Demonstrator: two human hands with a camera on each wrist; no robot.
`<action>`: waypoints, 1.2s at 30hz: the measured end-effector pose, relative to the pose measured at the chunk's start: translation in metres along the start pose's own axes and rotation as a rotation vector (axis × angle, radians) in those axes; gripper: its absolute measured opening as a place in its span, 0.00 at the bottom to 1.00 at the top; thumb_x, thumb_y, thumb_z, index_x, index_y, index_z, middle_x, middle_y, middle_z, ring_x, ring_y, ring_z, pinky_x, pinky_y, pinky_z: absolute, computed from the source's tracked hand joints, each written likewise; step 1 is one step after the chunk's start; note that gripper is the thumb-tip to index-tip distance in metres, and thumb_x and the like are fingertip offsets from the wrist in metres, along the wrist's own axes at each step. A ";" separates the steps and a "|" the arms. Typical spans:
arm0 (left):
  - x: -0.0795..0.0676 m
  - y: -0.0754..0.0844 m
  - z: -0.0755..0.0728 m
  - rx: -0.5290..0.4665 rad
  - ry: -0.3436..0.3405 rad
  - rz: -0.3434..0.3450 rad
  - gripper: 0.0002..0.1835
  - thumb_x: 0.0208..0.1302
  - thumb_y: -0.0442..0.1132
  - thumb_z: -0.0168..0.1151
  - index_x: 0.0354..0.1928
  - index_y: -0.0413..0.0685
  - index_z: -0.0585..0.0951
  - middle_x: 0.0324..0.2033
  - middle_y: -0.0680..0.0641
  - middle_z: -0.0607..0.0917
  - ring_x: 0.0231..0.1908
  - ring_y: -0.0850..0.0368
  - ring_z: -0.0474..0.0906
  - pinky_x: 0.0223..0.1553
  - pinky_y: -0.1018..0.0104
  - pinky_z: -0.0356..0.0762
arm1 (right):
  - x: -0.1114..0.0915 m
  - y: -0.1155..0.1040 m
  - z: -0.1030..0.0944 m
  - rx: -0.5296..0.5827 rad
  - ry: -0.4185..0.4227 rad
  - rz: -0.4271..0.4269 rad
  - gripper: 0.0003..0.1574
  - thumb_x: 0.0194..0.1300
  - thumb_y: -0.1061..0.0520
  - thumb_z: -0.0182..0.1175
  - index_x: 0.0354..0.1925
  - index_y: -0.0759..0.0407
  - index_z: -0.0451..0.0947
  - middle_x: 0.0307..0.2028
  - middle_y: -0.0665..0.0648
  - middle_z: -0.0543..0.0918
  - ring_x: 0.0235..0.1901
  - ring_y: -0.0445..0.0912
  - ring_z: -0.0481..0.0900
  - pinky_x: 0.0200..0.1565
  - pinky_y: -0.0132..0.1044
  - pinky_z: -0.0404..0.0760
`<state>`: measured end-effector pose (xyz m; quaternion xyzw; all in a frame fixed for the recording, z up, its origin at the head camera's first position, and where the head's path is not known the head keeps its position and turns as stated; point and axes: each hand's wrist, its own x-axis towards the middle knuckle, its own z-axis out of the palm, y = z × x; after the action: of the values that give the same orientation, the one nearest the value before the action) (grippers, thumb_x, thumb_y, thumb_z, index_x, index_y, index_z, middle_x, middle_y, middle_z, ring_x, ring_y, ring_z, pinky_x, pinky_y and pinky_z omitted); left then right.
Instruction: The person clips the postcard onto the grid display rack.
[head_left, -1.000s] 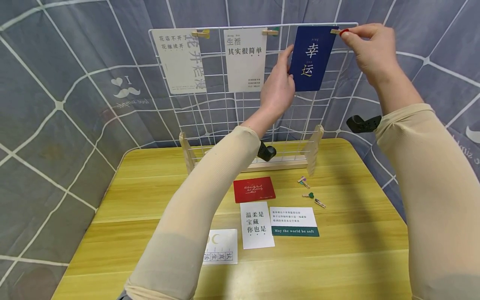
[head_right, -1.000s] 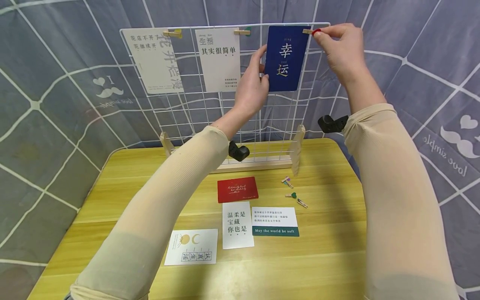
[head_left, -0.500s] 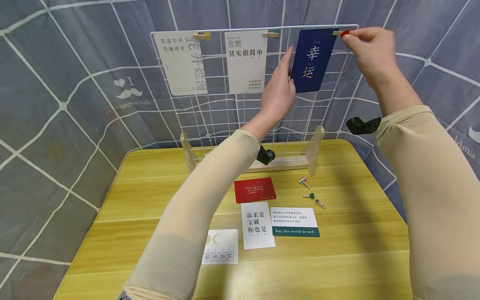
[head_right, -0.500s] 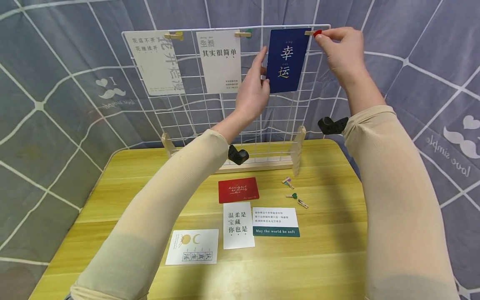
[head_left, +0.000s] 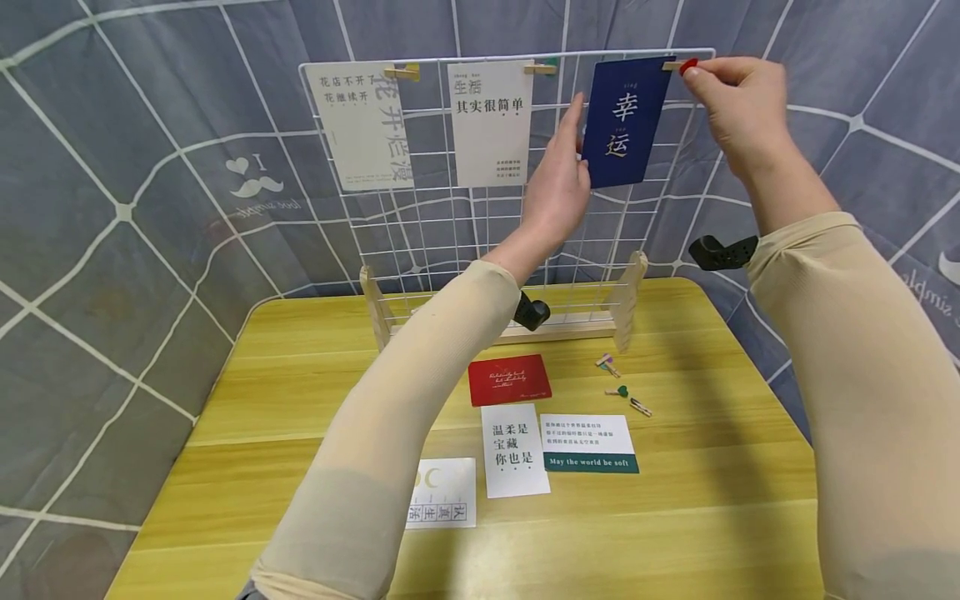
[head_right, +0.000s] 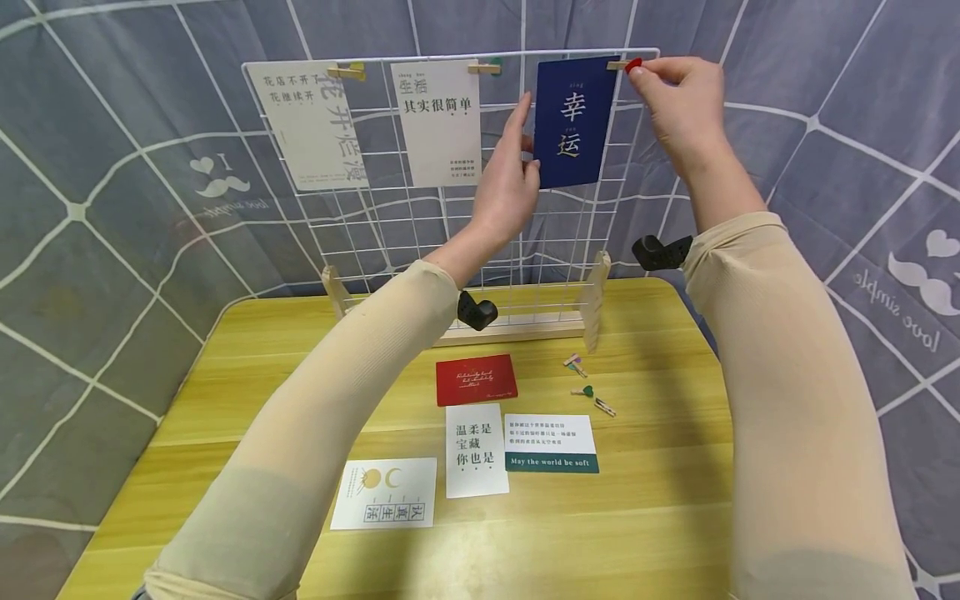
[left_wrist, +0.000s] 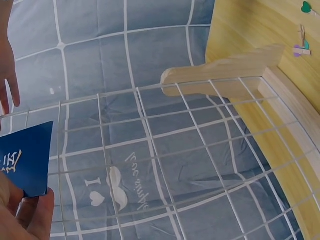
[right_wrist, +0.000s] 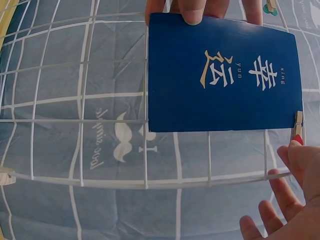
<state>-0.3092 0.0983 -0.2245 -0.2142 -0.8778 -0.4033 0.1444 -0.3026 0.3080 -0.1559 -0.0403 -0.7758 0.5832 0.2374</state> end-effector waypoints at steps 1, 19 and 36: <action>0.000 -0.001 0.000 -0.001 0.003 -0.001 0.41 0.80 0.34 0.46 0.83 0.69 0.39 0.67 0.54 0.73 0.51 0.62 0.77 0.32 0.65 0.74 | 0.000 0.000 0.000 0.004 -0.001 -0.002 0.19 0.73 0.52 0.64 0.57 0.56 0.86 0.47 0.46 0.77 0.48 0.37 0.68 0.52 0.30 0.65; -0.004 -0.015 -0.004 0.010 0.133 0.077 0.32 0.78 0.32 0.48 0.79 0.58 0.58 0.55 0.54 0.76 0.43 0.60 0.73 0.37 0.70 0.71 | -0.007 0.004 -0.002 0.051 -0.012 -0.002 0.16 0.71 0.54 0.66 0.54 0.56 0.87 0.46 0.47 0.77 0.46 0.38 0.69 0.47 0.29 0.67; -0.022 -0.034 -0.018 0.012 0.102 0.130 0.27 0.76 0.41 0.55 0.75 0.55 0.66 0.55 0.55 0.76 0.49 0.63 0.76 0.40 0.70 0.73 | -0.017 0.015 -0.021 -0.004 -0.003 -0.045 0.12 0.69 0.50 0.68 0.46 0.53 0.91 0.41 0.43 0.79 0.47 0.36 0.67 0.48 0.31 0.63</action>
<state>-0.3055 0.0588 -0.2444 -0.2490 -0.8560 -0.3980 0.2164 -0.2822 0.3261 -0.1711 -0.0224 -0.7781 0.5762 0.2491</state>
